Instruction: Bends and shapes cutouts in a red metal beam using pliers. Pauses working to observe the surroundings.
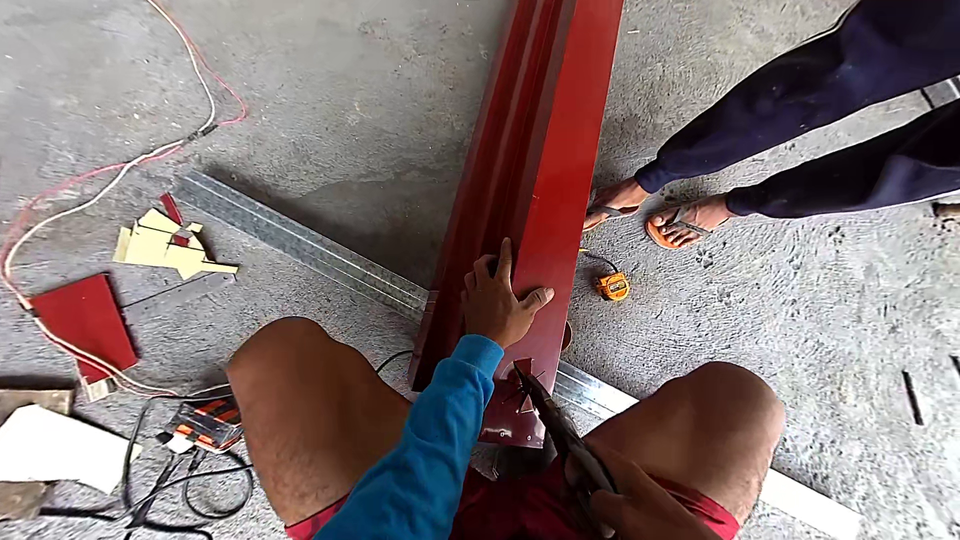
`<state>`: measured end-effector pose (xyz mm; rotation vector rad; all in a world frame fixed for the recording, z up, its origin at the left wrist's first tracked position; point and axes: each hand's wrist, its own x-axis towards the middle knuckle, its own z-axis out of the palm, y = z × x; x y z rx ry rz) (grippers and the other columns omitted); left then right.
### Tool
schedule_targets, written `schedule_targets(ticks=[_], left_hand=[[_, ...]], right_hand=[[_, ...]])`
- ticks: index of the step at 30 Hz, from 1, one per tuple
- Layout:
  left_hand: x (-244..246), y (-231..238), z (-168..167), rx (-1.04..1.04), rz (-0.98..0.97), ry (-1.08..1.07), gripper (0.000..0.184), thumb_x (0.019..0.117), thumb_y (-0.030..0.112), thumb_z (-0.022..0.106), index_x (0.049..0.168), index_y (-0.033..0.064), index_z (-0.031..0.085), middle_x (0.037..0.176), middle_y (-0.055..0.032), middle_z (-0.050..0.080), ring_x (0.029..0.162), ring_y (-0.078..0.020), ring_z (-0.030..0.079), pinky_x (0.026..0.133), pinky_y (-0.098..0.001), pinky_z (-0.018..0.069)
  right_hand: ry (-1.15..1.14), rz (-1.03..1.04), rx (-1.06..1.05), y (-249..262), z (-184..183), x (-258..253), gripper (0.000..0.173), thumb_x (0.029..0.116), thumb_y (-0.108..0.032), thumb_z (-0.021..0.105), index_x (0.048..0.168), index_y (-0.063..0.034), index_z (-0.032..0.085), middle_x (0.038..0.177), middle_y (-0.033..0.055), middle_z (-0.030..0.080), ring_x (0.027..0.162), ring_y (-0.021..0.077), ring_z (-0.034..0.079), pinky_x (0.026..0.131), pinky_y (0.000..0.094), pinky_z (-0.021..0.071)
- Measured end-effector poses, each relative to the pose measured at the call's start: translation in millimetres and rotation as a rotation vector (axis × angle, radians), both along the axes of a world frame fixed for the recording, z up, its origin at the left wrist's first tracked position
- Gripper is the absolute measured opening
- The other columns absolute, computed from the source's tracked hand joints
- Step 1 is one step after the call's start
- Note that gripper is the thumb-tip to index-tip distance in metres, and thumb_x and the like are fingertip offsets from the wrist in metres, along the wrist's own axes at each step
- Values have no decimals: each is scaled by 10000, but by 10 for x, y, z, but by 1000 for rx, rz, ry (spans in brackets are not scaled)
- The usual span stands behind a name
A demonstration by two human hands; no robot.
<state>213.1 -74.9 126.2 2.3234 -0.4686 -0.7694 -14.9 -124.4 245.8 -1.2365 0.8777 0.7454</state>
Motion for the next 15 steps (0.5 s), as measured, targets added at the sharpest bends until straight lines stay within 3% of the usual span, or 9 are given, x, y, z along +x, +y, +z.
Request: schedule_targets(ticks=[8,15], left_hand=[[-19,20,-50,-58,9,-47,1018,824,677,695,1644,271,249,1522,-165,411,1286,-390,464,944,-583,445],[-58,26,-95,-83,16,-97,988,838,682,650,1643,270,252,1488,-150,427,1260,-364,465,937,-551,437]], right_hand=[[-91,-115,-6,115,-269,-18,377,779,46,499,1142,-54,517,969,45,673,784,158,669,635,334,569],[-94,-55,-34,91,-232,0,335,824,41,482,1149,-37,510,993,51,659,799,141,652,631,315,541]])
